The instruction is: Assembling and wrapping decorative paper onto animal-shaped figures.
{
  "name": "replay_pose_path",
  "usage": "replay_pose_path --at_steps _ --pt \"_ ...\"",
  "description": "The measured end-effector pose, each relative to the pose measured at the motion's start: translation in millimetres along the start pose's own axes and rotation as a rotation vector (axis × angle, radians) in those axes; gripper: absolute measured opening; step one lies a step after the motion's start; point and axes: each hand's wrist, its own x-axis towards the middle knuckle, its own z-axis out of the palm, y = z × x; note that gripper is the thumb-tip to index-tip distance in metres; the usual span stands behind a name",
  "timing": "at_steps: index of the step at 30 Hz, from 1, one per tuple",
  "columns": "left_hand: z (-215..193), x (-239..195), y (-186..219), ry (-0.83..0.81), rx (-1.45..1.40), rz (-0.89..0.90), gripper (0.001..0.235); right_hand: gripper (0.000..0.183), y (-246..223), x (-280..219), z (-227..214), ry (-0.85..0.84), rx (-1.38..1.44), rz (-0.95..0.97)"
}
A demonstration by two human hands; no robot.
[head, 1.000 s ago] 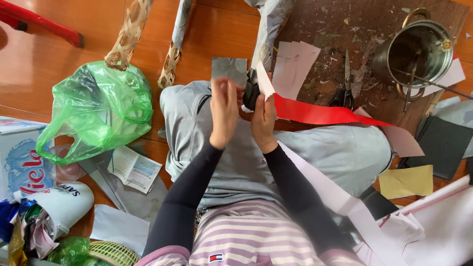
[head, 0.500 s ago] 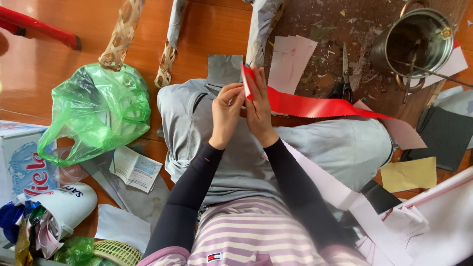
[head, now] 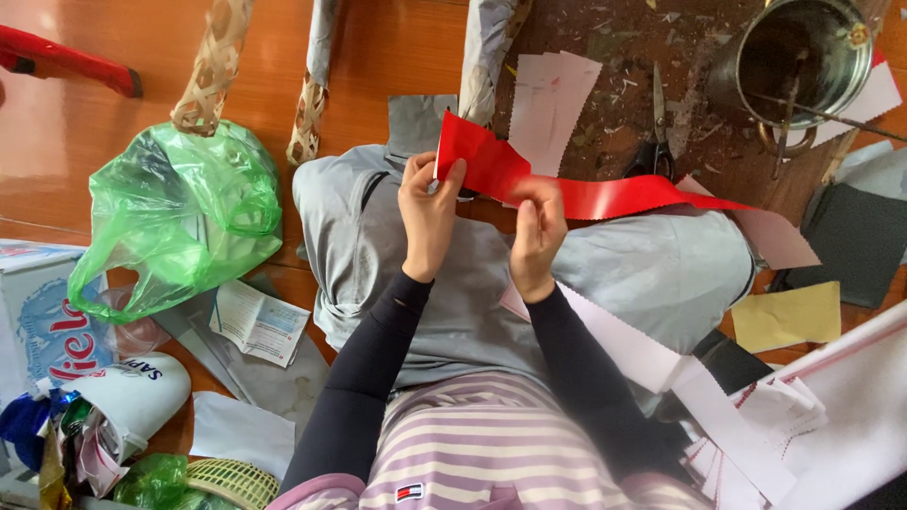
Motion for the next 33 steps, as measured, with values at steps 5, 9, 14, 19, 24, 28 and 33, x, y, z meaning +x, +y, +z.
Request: replay_pose_path --at_steps 5,9,14,19,24,28,33 --pt "2 1 3 0.02 -0.036 -0.021 0.018 0.023 18 -8 5 -0.356 0.871 0.873" --pt "1 1 -2 0.031 -0.029 -0.016 0.019 0.024 42 6 18 0.046 1.267 1.14" --pt "0 4 -44 0.082 -0.348 -0.155 0.023 0.015 32 21 28 0.105 1.155 0.827" --pt "-5 9 -30 0.124 -0.522 -0.263 0.02 0.018 27 28 29 0.109 0.987 0.713" --pt "-8 24 -42 0.121 -0.47 -0.303 0.021 0.02 20 31 29 0.102 0.836 0.741" --pt "-11 36 -42 0.056 -0.342 -0.265 0.017 0.021 15 31 30 0.109 0.788 0.674" --pt "-13 36 -15 -0.001 -0.128 -0.152 0.021 0.021 15 31 31 0.131 0.777 0.676"
